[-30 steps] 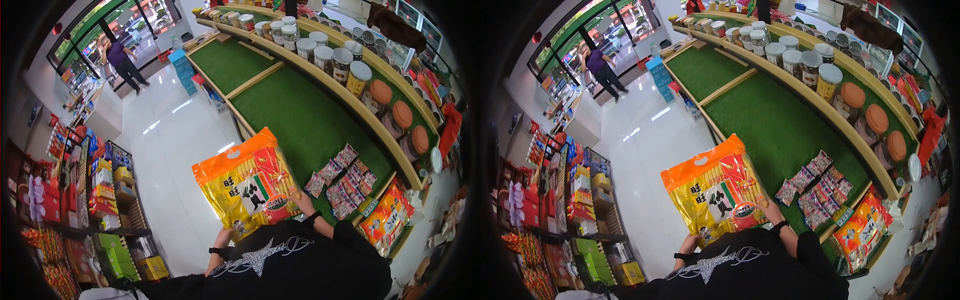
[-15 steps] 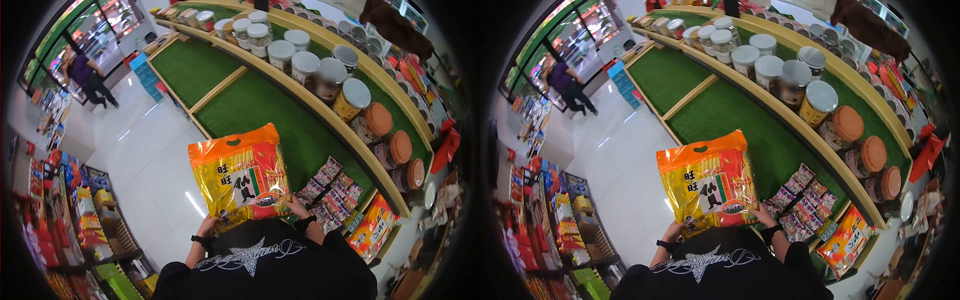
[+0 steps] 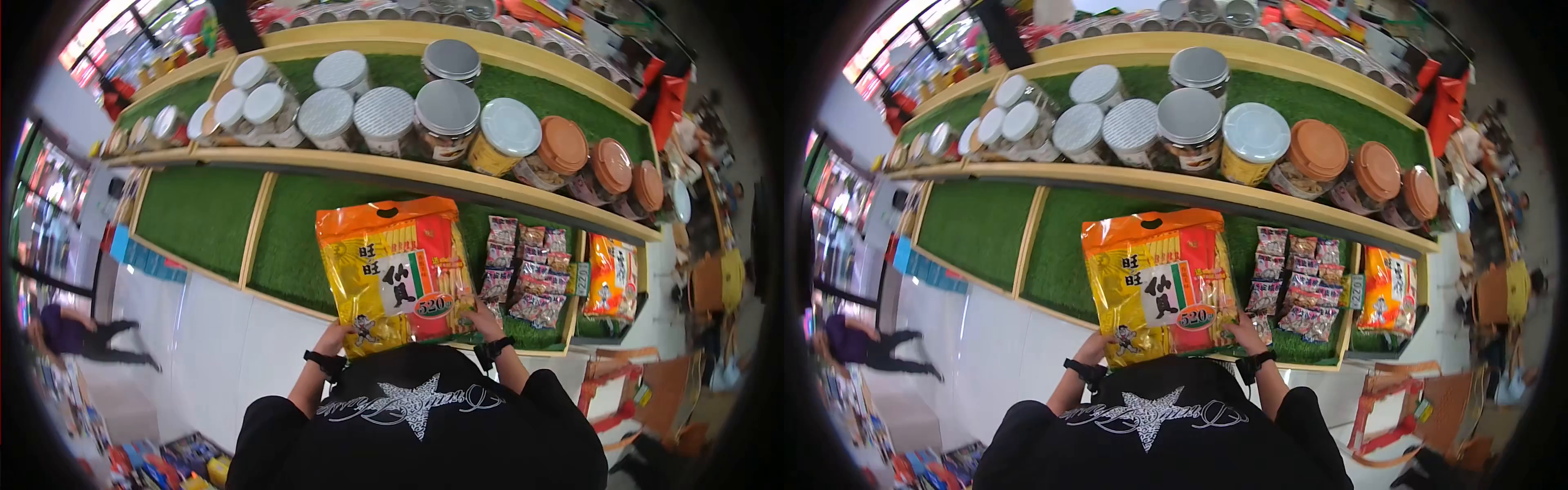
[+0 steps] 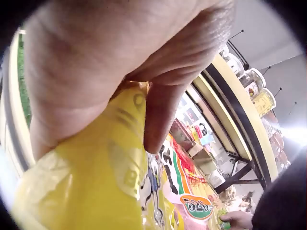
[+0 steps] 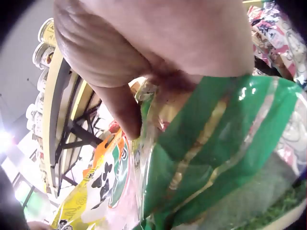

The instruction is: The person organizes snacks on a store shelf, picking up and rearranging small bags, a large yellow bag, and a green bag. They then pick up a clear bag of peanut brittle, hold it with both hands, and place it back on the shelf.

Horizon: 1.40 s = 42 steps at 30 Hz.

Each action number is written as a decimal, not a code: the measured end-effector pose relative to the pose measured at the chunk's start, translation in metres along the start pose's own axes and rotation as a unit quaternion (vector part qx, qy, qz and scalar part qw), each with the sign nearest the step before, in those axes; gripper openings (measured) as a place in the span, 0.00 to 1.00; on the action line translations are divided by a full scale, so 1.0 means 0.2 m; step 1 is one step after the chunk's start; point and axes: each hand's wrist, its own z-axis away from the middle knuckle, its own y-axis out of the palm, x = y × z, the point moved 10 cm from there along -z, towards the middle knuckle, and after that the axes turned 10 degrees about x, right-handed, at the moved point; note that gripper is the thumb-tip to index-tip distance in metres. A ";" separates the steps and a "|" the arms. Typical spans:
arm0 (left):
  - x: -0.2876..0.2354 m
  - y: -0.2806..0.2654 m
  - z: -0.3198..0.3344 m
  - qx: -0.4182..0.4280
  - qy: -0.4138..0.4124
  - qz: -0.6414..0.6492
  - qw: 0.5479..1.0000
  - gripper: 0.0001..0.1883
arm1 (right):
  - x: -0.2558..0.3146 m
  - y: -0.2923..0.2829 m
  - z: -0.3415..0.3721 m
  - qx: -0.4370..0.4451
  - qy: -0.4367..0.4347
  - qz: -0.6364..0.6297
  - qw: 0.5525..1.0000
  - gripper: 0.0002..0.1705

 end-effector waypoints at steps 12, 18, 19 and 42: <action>0.09 -0.73 -0.84 0.046 -0.098 -0.288 0.952 0.19 | -0.42 0.05 -0.19 -0.177 0.119 0.133 0.968 0.20; -0.12 -0.65 -0.69 -0.036 -0.119 -0.388 0.913 0.30 | -0.51 0.02 0.15 -0.283 0.143 0.131 0.939 0.21; -0.12 -0.65 -0.70 -0.028 -0.101 -0.331 0.938 0.33 | -0.52 -0.02 0.22 -0.309 0.165 0.151 0.924 0.19; -0.11 -0.28 -0.81 -0.062 -0.177 -0.287 0.939 0.25 | -0.30 -0.35 0.21 -0.372 0.249 0.376 0.811 0.47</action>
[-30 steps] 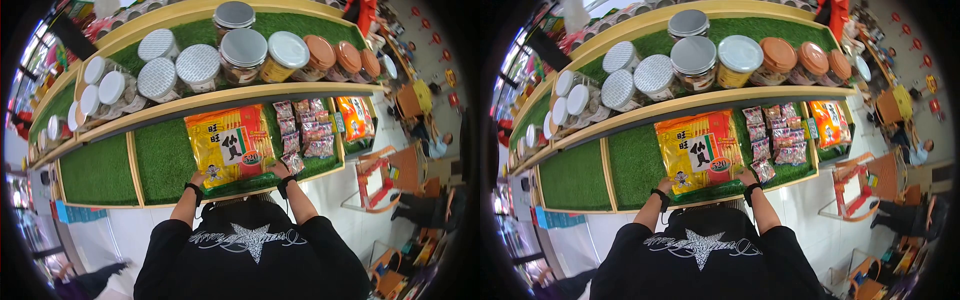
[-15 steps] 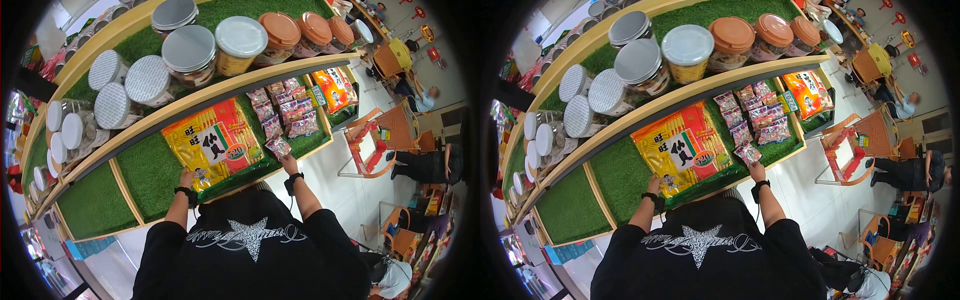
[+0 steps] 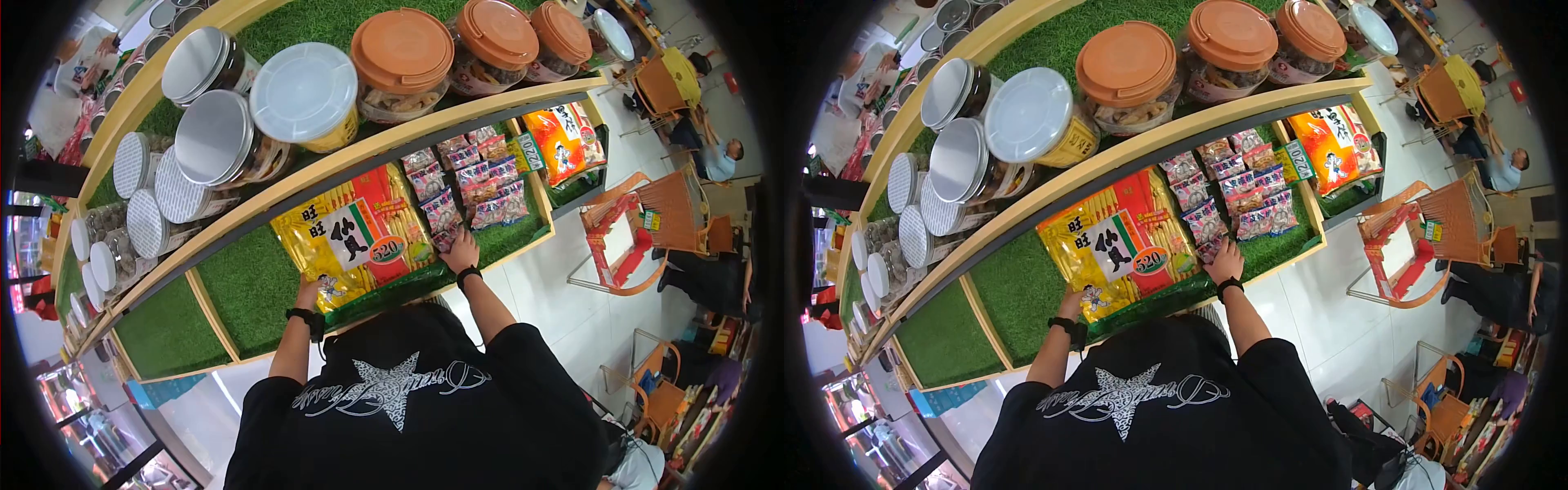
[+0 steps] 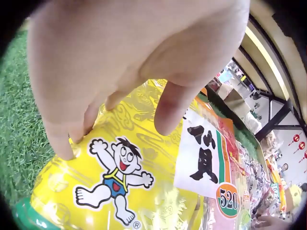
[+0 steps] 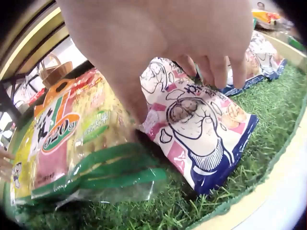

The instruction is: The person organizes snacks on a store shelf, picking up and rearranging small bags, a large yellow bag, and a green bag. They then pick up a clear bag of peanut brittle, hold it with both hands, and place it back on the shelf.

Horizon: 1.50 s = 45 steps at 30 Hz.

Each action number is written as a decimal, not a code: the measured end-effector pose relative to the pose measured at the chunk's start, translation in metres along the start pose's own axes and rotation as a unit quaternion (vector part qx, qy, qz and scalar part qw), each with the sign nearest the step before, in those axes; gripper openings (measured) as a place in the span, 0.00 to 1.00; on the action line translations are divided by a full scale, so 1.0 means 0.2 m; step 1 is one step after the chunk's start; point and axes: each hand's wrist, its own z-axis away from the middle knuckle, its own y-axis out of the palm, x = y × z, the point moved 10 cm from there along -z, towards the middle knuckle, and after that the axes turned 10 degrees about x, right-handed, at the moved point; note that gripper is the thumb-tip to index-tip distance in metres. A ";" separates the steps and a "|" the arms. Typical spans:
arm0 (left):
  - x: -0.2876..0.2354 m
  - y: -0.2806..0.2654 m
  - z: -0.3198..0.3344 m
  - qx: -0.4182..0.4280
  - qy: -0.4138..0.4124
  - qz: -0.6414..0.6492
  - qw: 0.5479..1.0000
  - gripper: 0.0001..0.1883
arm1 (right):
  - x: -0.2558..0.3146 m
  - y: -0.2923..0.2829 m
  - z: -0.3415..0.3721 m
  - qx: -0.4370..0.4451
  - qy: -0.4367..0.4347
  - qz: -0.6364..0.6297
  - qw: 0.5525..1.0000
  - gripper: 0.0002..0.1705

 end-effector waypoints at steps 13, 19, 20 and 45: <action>-0.06 -0.13 0.11 -0.072 -0.036 -0.329 0.941 0.32 | -0.09 -0.05 0.00 -0.148 -0.031 -0.353 0.923 0.43; 0.00 -0.14 0.14 -0.044 -0.046 -0.346 0.936 0.28 | 0.04 -0.15 -0.10 -0.149 -0.041 -0.353 0.923 0.43; 0.02 -0.16 0.13 -0.046 -0.046 -0.345 0.936 0.28 | 0.05 -0.16 -0.11 -0.133 -0.020 -0.315 0.939 0.44; 0.15 -0.09 0.06 0.022 0.024 -0.408 0.912 0.19 | 0.00 -0.04 0.13 -0.062 0.001 -0.315 0.947 0.57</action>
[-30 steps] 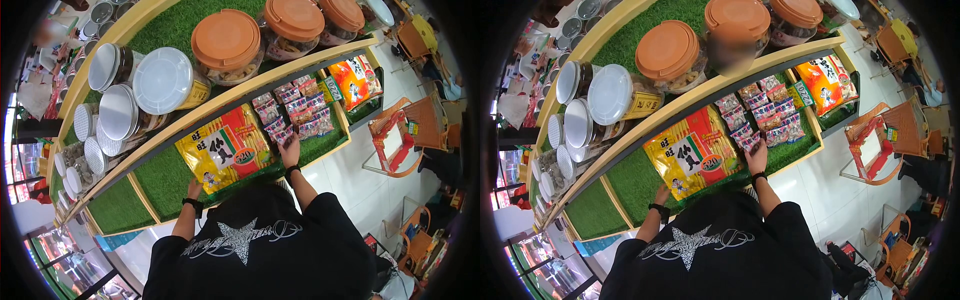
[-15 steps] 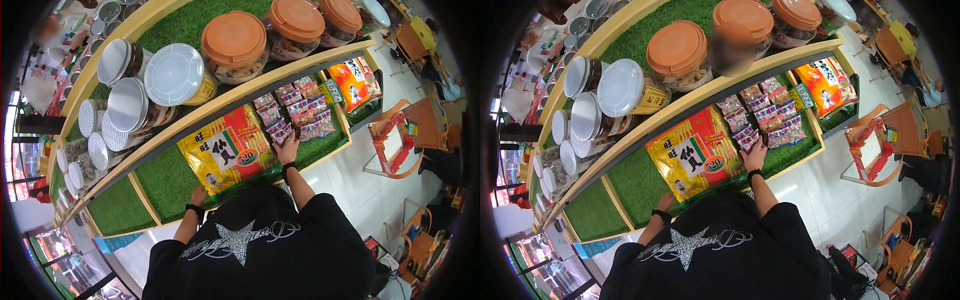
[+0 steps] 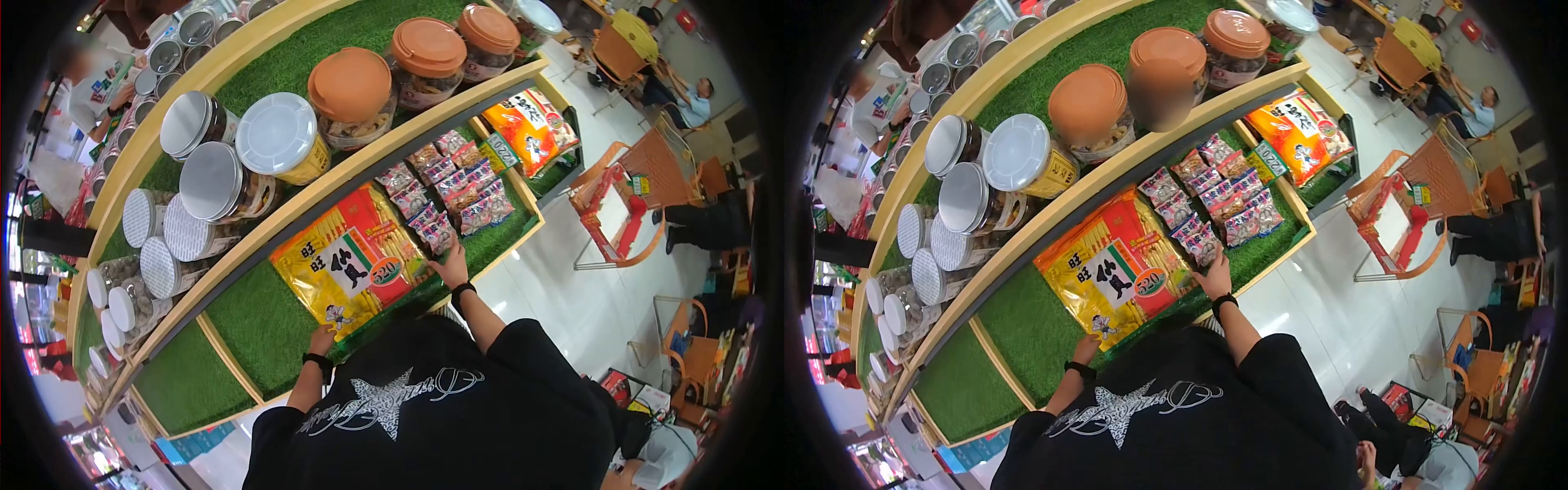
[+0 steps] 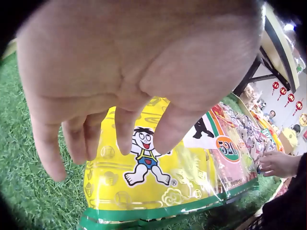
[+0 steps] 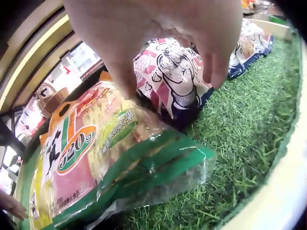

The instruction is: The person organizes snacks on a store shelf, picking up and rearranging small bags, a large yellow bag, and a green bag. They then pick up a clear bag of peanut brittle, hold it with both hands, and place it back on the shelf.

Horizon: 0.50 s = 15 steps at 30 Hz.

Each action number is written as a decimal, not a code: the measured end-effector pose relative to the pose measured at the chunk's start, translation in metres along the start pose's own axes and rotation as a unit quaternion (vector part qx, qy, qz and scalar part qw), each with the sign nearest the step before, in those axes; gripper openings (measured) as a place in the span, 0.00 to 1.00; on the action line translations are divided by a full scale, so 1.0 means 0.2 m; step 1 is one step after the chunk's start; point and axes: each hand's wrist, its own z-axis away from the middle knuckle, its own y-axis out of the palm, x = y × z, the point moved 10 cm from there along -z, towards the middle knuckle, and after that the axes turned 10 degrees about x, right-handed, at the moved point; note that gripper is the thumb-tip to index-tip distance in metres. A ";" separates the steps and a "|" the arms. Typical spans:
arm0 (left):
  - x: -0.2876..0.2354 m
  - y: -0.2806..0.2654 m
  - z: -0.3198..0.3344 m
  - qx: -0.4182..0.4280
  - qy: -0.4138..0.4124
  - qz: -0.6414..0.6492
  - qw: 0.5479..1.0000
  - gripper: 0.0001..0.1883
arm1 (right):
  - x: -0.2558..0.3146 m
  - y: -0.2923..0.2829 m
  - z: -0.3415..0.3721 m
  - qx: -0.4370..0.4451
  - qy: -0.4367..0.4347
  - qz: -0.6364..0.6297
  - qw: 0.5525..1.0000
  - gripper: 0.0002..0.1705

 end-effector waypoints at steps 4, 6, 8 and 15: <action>-0.26 -0.07 0.10 -0.090 0.073 0.042 0.992 0.13 | -0.09 -0.03 0.12 0.025 0.062 0.039 0.997 0.53; -0.37 -0.05 0.08 -0.103 0.156 0.109 0.976 0.10 | -0.16 -0.08 0.20 0.017 0.081 0.053 0.995 0.53; -0.52 -0.01 0.10 -0.119 0.252 0.126 0.952 0.08 | -0.24 -0.17 0.28 -0.013 0.090 0.063 0.994 0.52; -1.18 0.36 0.13 0.133 0.294 0.158 0.933 0.10 | -0.72 -0.54 0.46 -0.112 0.198 0.033 0.973 0.39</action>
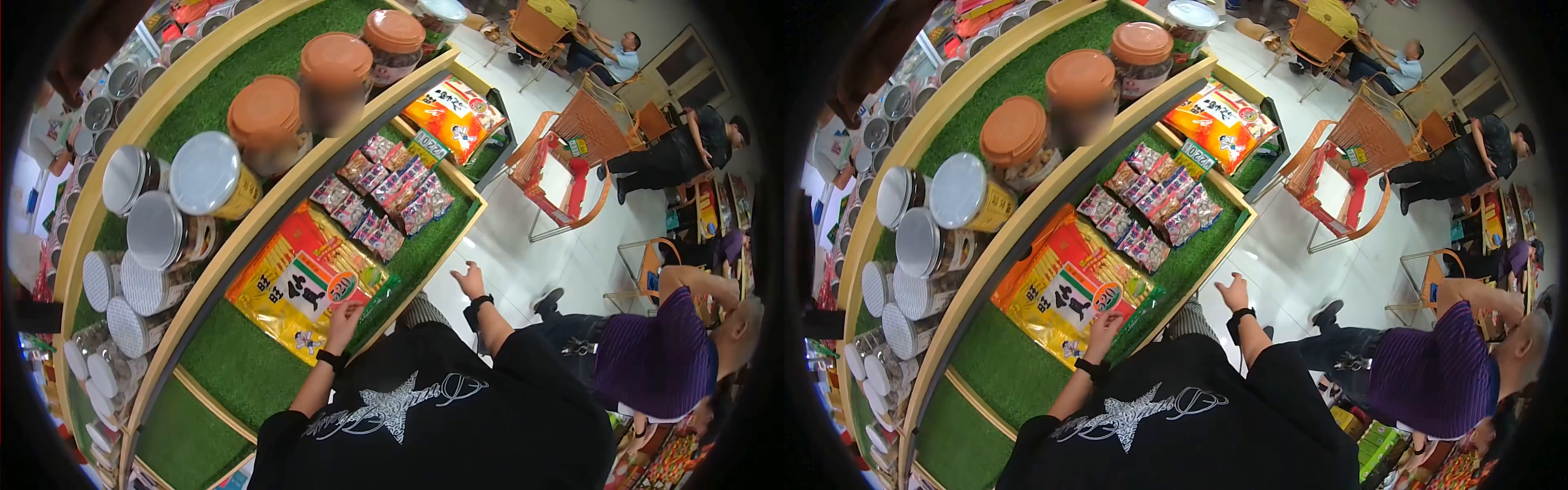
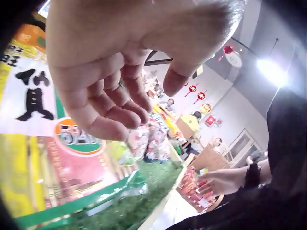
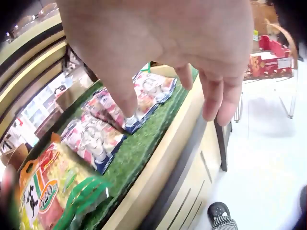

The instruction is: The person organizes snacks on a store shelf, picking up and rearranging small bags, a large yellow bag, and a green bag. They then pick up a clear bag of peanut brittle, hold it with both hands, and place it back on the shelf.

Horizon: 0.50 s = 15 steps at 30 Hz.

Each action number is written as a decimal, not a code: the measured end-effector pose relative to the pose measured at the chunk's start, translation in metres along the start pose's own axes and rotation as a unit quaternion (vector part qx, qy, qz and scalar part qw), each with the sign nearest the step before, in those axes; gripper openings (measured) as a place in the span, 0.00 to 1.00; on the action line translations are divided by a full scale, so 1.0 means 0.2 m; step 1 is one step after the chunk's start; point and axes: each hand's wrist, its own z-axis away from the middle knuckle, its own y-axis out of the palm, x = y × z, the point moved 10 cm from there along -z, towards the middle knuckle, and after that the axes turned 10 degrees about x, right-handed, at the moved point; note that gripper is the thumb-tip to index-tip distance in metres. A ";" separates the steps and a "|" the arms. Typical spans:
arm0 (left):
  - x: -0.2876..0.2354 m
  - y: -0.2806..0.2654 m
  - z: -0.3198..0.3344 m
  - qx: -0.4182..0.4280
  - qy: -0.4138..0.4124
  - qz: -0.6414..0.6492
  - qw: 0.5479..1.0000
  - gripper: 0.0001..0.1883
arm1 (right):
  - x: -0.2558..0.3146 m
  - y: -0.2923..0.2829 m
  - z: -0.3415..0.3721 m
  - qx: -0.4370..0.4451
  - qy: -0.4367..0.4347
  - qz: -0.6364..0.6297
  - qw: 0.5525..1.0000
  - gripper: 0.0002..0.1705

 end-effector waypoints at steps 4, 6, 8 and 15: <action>-0.25 0.29 -0.21 0.113 0.026 0.013 0.993 0.12 | -0.24 -0.18 -0.25 -0.009 0.079 -0.105 0.991 0.28; -0.37 0.44 -0.32 0.149 0.019 -0.011 0.989 0.13 | -0.35 -0.24 -0.44 0.007 0.109 -0.188 0.976 0.24; -0.41 0.58 -0.48 0.164 0.018 -0.014 0.986 0.14 | -0.34 -0.37 -0.68 0.012 0.089 -0.209 0.974 0.20; -0.49 1.02 -1.12 0.172 -0.089 0.035 0.980 0.17 | -0.20 -0.90 -1.66 -0.090 -0.024 -0.128 0.987 0.17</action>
